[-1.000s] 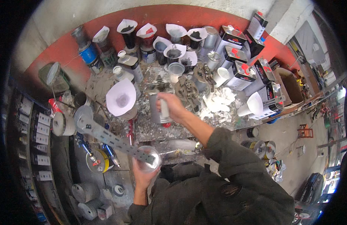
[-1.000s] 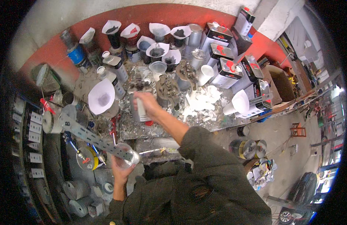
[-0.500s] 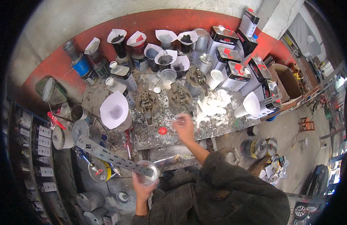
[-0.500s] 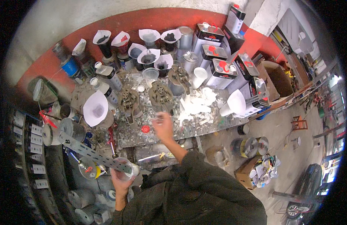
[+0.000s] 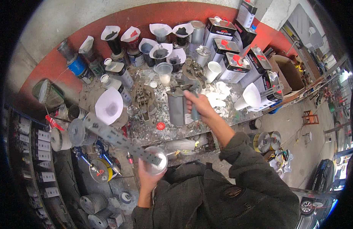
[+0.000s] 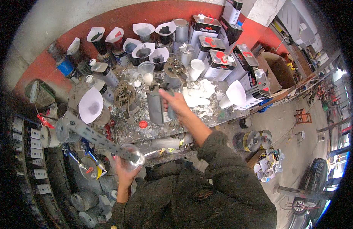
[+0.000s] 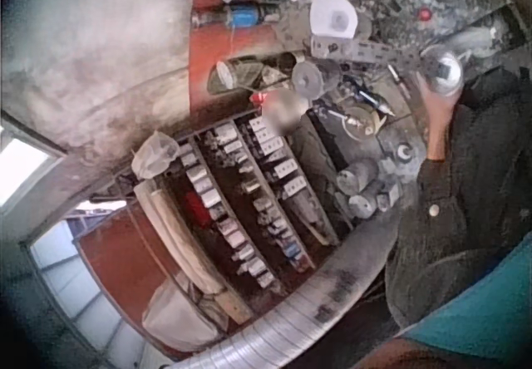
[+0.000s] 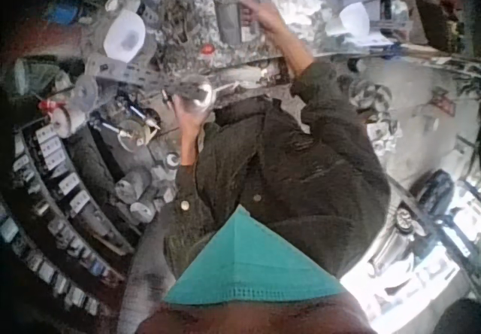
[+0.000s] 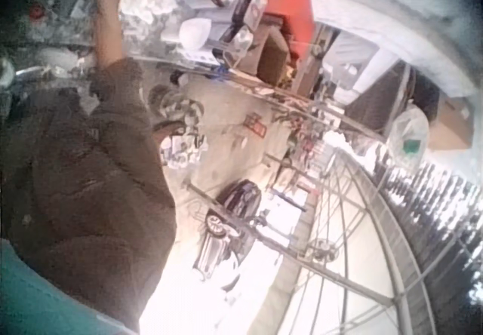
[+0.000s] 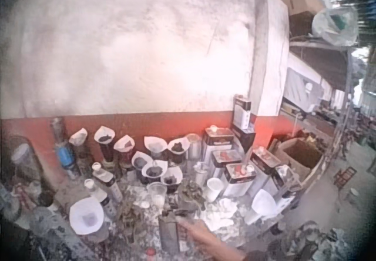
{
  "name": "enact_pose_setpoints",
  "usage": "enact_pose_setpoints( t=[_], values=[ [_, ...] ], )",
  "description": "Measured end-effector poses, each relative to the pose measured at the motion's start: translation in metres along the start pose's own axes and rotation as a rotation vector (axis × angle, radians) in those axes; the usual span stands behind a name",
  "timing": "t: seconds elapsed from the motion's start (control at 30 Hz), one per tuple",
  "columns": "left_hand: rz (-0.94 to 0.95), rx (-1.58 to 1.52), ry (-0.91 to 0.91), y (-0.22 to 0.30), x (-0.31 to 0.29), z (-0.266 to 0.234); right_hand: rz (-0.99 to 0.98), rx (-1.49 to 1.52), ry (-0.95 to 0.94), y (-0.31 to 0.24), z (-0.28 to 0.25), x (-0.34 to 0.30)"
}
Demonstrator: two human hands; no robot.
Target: The person mixes white paint with a hardener in a container using a ruler, then attaches a spray gun. They walk to a white car in a paint booth and apply yellow masking tape along the edges of the hood and fender, securing newspaper over the taped areas.
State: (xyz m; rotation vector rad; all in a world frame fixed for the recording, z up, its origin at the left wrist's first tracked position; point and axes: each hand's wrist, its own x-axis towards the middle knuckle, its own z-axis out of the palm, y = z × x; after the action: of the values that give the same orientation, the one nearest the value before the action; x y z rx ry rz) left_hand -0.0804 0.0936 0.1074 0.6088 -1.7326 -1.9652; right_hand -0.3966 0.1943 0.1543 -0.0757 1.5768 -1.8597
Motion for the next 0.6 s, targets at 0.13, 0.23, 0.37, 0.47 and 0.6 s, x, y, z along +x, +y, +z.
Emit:
enact_pose_setpoints(
  t=[0.13, 0.23, 0.37, 0.47, 0.6],
  values=[
    [-0.035, -0.026, -0.043, 0.011, 0.02, 0.021, 0.099, -0.314, -0.051, -0.02, -0.043, -0.037],
    [-0.023, -0.007, -0.075, 0.009, 0.027, 0.028, 0.004, -0.958, -0.19, -0.031, -0.078, -0.069],
    [0.0, 0.048, -0.115, -0.014, 0.041, 0.038, -0.065, -1.585, -0.195, -0.07, -0.084, -0.121],
    [0.006, -0.009, -0.157, -0.025, 0.055, 0.053, -0.002, -1.748, -0.265, -0.116, -0.068, -0.15],
    [0.009, -0.111, -0.25, -0.044, 0.071, 0.069, -0.205, -1.739, -0.253, -0.163, -0.041, -0.184]
  ],
)
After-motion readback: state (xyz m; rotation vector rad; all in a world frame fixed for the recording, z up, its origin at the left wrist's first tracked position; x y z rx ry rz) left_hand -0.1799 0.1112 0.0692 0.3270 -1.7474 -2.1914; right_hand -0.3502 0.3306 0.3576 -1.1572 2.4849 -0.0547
